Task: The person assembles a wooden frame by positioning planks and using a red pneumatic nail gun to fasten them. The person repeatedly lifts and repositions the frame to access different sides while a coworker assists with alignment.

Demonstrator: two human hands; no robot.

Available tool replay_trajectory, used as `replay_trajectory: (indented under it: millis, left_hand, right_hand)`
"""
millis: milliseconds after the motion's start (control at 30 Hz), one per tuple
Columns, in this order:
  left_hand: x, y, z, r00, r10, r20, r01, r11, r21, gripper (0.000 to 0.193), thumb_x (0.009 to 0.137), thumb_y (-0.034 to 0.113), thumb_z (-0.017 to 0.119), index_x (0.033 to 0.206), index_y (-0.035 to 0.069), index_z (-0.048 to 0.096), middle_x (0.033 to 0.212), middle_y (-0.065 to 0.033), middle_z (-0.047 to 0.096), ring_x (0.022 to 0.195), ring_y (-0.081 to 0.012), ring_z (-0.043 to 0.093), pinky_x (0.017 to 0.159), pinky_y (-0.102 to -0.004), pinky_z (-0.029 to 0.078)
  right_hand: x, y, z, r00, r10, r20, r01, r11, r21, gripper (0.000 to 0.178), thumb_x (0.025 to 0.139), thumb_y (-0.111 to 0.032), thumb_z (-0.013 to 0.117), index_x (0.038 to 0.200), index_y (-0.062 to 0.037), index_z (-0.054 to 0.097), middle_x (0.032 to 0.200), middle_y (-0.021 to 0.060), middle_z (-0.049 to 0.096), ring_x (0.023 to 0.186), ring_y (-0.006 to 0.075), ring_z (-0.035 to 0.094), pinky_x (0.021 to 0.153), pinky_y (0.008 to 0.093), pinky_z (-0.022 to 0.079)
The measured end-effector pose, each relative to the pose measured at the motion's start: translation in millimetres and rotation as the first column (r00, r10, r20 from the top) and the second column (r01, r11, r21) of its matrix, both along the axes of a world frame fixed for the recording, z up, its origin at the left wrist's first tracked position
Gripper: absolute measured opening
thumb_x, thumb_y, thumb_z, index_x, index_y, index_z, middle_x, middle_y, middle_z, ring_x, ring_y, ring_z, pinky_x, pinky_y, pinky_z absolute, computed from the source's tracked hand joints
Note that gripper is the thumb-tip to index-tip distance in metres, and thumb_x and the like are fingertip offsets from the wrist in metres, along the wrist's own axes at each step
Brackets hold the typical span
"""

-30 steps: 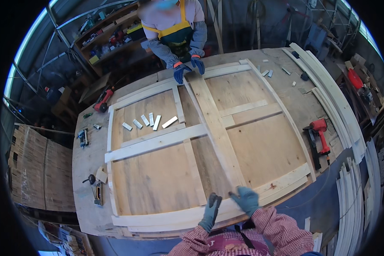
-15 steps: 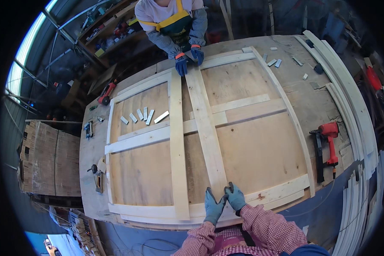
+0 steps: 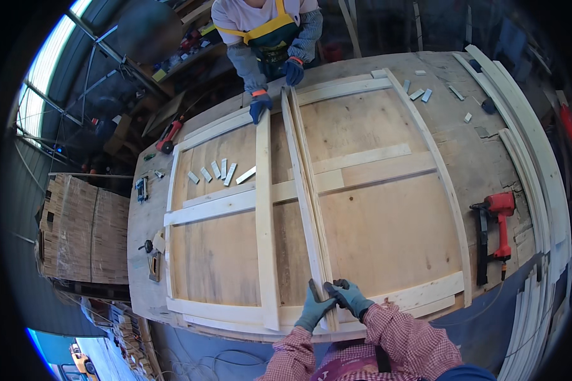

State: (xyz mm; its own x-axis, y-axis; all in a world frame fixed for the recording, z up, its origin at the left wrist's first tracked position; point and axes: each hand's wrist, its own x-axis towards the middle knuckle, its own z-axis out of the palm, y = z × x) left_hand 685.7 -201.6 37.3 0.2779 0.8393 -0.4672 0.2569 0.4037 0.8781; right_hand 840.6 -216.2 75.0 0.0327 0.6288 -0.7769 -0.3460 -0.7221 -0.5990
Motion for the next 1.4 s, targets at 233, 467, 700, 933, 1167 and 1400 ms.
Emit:
replay_trajectory:
  millis: [233, 467, 700, 933, 1167, 1400]
  left_hand:
    - [-48, 24, 39, 0.945, 0.145, 0.294, 0.049, 0.824, -0.564, 0.054, 0.082, 0.016, 0.071, 0.128, -0.001, 0.048, 0.111, -0.0111, 0.063, 0.096, -0.0236, 0.064, 0.087, -0.0376, 0.054]
    - [-62, 24, 35, 0.878, 0.272, 0.395, -0.043, 0.866, -0.499, 0.050, 0.083, 0.009, 0.067, 0.127, -0.008, 0.047, 0.112, -0.0226, 0.063, 0.100, -0.0361, 0.065, 0.085, -0.0433, 0.056]
    - [-93, 35, 20, 0.969, 0.242, 0.042, -0.240, 0.969, -0.061, 0.033, 0.082, 0.013, 0.073, 0.111, -0.002, 0.063, 0.090, -0.0024, 0.065, 0.072, -0.0093, 0.056, 0.065, -0.0251, 0.048]
    - [-106, 54, -1, 0.961, 0.229, -0.154, -0.203, 0.965, 0.165, 0.022, 0.086, 0.017, 0.072, 0.096, -0.002, 0.065, 0.073, 0.0015, 0.060, 0.062, -0.0063, 0.048, 0.055, -0.0243, 0.041]
    - [-88, 68, -2, 0.823, 0.244, -0.513, -0.081, 0.944, 0.319, 0.033, 0.091, 0.022, 0.062, 0.116, 0.000, 0.058, 0.086, -0.0114, 0.066, 0.075, -0.0226, 0.061, 0.069, -0.0333, 0.048]
    - [-46, 26, 4, 0.689, 0.211, -0.693, 0.111, 0.915, 0.389, 0.073, 0.083, 0.019, 0.065, 0.145, 0.000, 0.029, 0.143, -0.0300, 0.034, 0.130, -0.0432, 0.037, 0.106, -0.0446, 0.034]
  right_hand:
    - [-13, 12, 10, 0.989, -0.065, 0.133, 0.052, 0.993, 0.102, 0.101, 0.066, -0.049, 0.083, 0.138, 0.0017, 0.034, 0.110, 0.0179, 0.057, 0.094, 0.0214, 0.059, 0.075, 0.0318, 0.051]
    - [-23, 14, -21, 0.957, 0.051, 0.285, -0.075, 0.995, 0.073, 0.113, 0.067, -0.057, 0.078, 0.145, 0.0027, 0.025, 0.139, 0.0259, 0.042, 0.127, 0.0340, 0.046, 0.103, 0.0396, 0.041]
    - [-9, -16, -80, 0.880, -0.390, 0.272, 0.350, 0.919, 0.184, 0.032, 0.088, -0.024, 0.065, 0.110, -0.0003, 0.064, 0.074, 0.0035, 0.065, 0.060, 0.0089, 0.052, 0.053, 0.0246, 0.043]
    - [71, -60, -60, 0.704, -0.479, 0.524, 0.456, 0.871, 0.183, 0.026, 0.088, -0.023, 0.065, 0.093, 0.0020, 0.070, 0.079, 0.0074, 0.070, 0.071, 0.0117, 0.060, 0.066, 0.0272, 0.047]
    - [164, -117, -60, 0.404, -0.524, 0.749, 0.416, 0.835, 0.360, 0.026, 0.089, -0.025, 0.064, 0.094, -0.0003, 0.070, 0.081, 0.0136, 0.069, 0.072, 0.0204, 0.063, 0.069, 0.0328, 0.049]
    - [247, -157, -71, 0.386, -0.402, 0.830, 0.440, 0.871, 0.218, 0.032, 0.088, -0.033, 0.063, 0.091, -0.0010, 0.068, 0.084, 0.0188, 0.067, 0.076, 0.0313, 0.064, 0.070, 0.0390, 0.047]
